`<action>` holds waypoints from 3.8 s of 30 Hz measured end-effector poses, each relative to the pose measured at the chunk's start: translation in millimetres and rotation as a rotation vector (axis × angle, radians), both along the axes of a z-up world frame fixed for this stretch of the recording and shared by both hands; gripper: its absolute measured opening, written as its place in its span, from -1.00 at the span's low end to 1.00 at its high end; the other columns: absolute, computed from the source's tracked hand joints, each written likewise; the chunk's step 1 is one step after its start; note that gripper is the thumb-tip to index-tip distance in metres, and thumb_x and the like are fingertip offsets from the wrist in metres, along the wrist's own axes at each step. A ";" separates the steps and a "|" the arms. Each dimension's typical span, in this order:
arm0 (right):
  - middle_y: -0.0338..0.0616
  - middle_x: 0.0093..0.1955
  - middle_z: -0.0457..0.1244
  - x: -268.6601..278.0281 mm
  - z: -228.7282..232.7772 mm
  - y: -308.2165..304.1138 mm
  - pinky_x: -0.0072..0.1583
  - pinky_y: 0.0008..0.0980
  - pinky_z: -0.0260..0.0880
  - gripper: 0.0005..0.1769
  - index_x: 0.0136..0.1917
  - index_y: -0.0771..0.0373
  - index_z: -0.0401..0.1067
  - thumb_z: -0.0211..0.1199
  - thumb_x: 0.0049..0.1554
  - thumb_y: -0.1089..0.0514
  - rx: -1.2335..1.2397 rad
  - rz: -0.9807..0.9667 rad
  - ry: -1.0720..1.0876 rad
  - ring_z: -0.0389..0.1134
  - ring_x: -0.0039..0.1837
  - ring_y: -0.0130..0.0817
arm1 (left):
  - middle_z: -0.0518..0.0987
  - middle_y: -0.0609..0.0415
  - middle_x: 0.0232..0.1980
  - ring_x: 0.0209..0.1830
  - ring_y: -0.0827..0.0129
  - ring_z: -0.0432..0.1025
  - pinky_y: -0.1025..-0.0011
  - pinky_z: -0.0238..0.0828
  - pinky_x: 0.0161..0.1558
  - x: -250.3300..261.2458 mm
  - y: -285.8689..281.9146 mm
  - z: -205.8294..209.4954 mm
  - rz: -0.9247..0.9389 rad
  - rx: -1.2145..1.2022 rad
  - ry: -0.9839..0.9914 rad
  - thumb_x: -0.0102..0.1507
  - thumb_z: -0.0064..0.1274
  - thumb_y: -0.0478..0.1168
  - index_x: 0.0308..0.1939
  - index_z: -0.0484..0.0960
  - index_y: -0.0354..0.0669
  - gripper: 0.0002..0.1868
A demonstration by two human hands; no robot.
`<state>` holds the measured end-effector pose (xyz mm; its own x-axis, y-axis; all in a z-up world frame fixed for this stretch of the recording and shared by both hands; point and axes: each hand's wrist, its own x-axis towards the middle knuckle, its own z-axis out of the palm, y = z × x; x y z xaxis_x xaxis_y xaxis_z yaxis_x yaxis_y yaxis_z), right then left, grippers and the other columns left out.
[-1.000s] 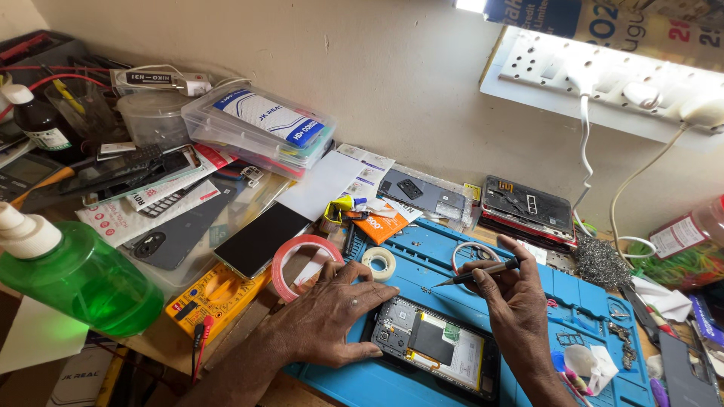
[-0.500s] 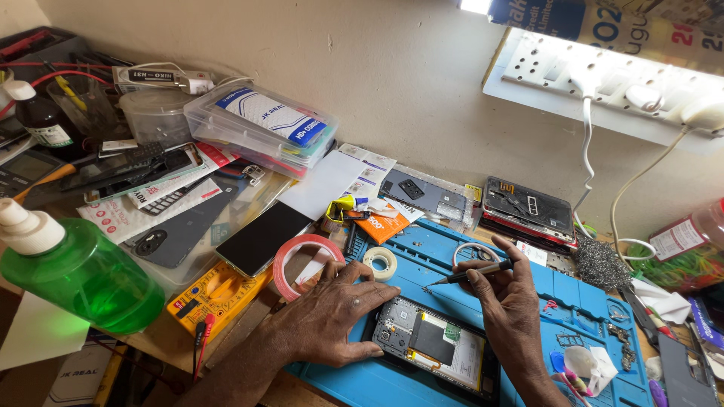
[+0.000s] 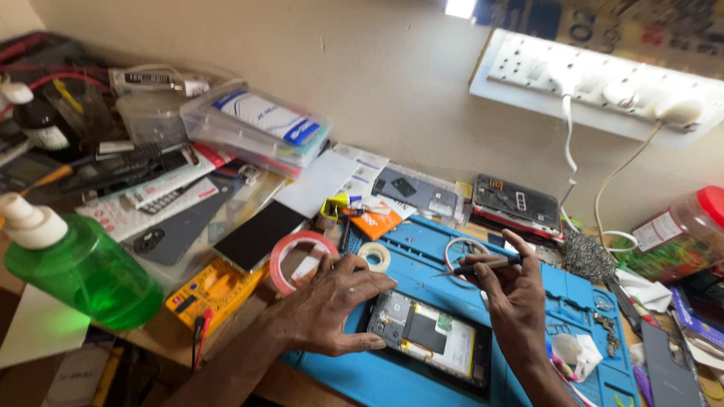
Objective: The person uses a screwdriver to remove screws from the internal frame of a disassembled mobile phone. They carefully unscrew multiple fasteners from the metal chassis while the phone rests on a blue work mat.
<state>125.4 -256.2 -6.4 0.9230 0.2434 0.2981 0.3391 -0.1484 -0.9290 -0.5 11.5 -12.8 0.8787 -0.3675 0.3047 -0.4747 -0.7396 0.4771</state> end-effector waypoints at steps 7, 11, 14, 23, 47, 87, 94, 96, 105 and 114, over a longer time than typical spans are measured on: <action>0.11 0.07 0.40 -11.6 11.6 -10.4 0.19 -0.25 0.55 -0.29 0.55 0.29 -0.03 0.12 0.20 0.32 0.147 0.039 0.001 0.47 0.15 -0.23 | 0.61 0.08 0.02 0.18 0.19 0.37 0.10 0.20 0.25 30.6 -16.1 8.9 0.053 -0.088 -0.078 0.17 0.27 -0.08 0.20 0.59 -0.02 -0.48; 0.14 0.07 0.40 -29.4 9.1 -36.3 0.17 -0.21 0.55 -0.34 0.55 0.32 -0.02 0.11 0.23 0.32 0.064 -0.053 0.009 0.47 0.11 -0.19 | 0.64 0.14 -0.03 0.11 0.22 0.42 0.13 0.22 0.26 53.4 -28.2 9.2 -0.033 -0.045 -0.135 0.18 0.26 -0.07 0.07 0.65 0.00 -0.61; 0.17 0.09 0.37 -41.6 3.9 -61.0 0.20 -0.19 0.51 -0.33 0.55 0.33 -0.05 0.09 0.24 0.33 0.160 -0.117 0.040 0.46 0.15 -0.18 | 0.62 0.13 -0.11 0.10 0.24 0.40 0.14 0.18 0.20 57.5 -44.6 12.3 -0.086 0.087 0.013 0.22 0.24 -0.08 -0.04 0.69 0.02 -0.75; 0.18 0.12 0.34 -50.2 -11.5 -82.7 0.24 -0.14 0.51 -0.34 0.54 0.31 -0.09 0.05 0.24 0.34 0.236 -0.205 0.125 0.44 0.18 -0.12 | 0.66 0.10 -0.11 -0.03 0.25 0.47 0.18 0.30 0.03 56.8 -53.9 2.6 0.025 -0.108 -0.307 0.23 0.26 -0.04 -0.11 0.73 -0.07 -0.74; 0.20 0.12 0.35 -51.3 -13.7 -80.8 0.24 -0.16 0.55 -0.32 0.54 0.30 -0.10 0.04 0.22 0.34 0.144 -0.213 0.120 0.45 0.20 -0.11 | 0.66 0.10 -0.15 -0.02 0.24 0.49 0.13 0.31 0.07 54.9 -33.6 3.5 0.186 -0.217 -0.405 0.28 0.20 0.04 -0.11 0.71 -0.08 -0.70; -0.15 -0.15 0.49 -43.5 43.1 -51.3 -0.08 -0.31 0.57 -0.29 0.41 0.02 0.31 0.44 0.02 0.20 -0.564 -0.022 -0.311 0.58 -0.06 -0.35 | 0.42 0.05 0.31 0.32 0.13 0.24 0.11 0.16 0.30 12.1 -13.3 7.6 0.124 0.099 0.188 -0.20 0.50 0.18 0.36 0.50 0.12 0.05; -0.16 -0.13 0.49 -44.0 47.0 -45.0 -0.02 -0.31 0.56 -0.31 0.49 -0.05 0.27 0.39 0.14 0.13 -0.785 -0.062 -0.140 0.56 -0.09 -0.31 | 0.46 0.04 0.28 0.33 0.13 0.26 0.11 0.16 0.29 9.4 -9.7 -1.0 0.071 0.082 0.114 -0.17 0.49 0.18 0.34 0.50 0.02 0.02; -0.14 -0.11 0.49 -39.5 49.3 -42.8 -0.01 -0.31 0.57 -0.30 0.49 -0.05 0.26 0.39 0.13 0.14 -0.776 -0.061 -0.144 0.56 -0.09 -0.31 | 0.45 0.03 0.30 0.32 0.12 0.25 0.10 0.15 0.28 16.4 -7.0 4.3 0.064 0.084 0.096 -0.18 0.49 0.17 0.35 0.51 0.03 0.03; -0.10 -0.05 0.50 -38.1 48.2 -50.6 -0.02 -0.35 0.59 -0.32 0.44 0.02 0.27 0.30 0.06 0.25 -0.529 0.138 -0.220 0.57 -0.01 -0.38 | 0.43 0.02 0.29 0.31 0.10 0.23 0.11 0.13 0.31 7.5 -12.4 6.9 0.127 0.068 0.180 -0.20 0.53 0.16 0.36 0.49 0.12 0.05; 0.06 0.00 0.44 -36.1 41.2 -49.8 0.08 -0.30 0.56 -0.35 0.49 0.14 0.14 0.18 0.17 0.37 -0.102 -0.135 -0.177 0.50 0.04 -0.25 | 0.45 -0.03 0.27 0.35 0.04 0.23 0.04 0.18 0.33 11.5 -5.8 1.6 0.063 0.052 0.056 -0.17 0.52 0.18 0.32 0.52 0.03 0.01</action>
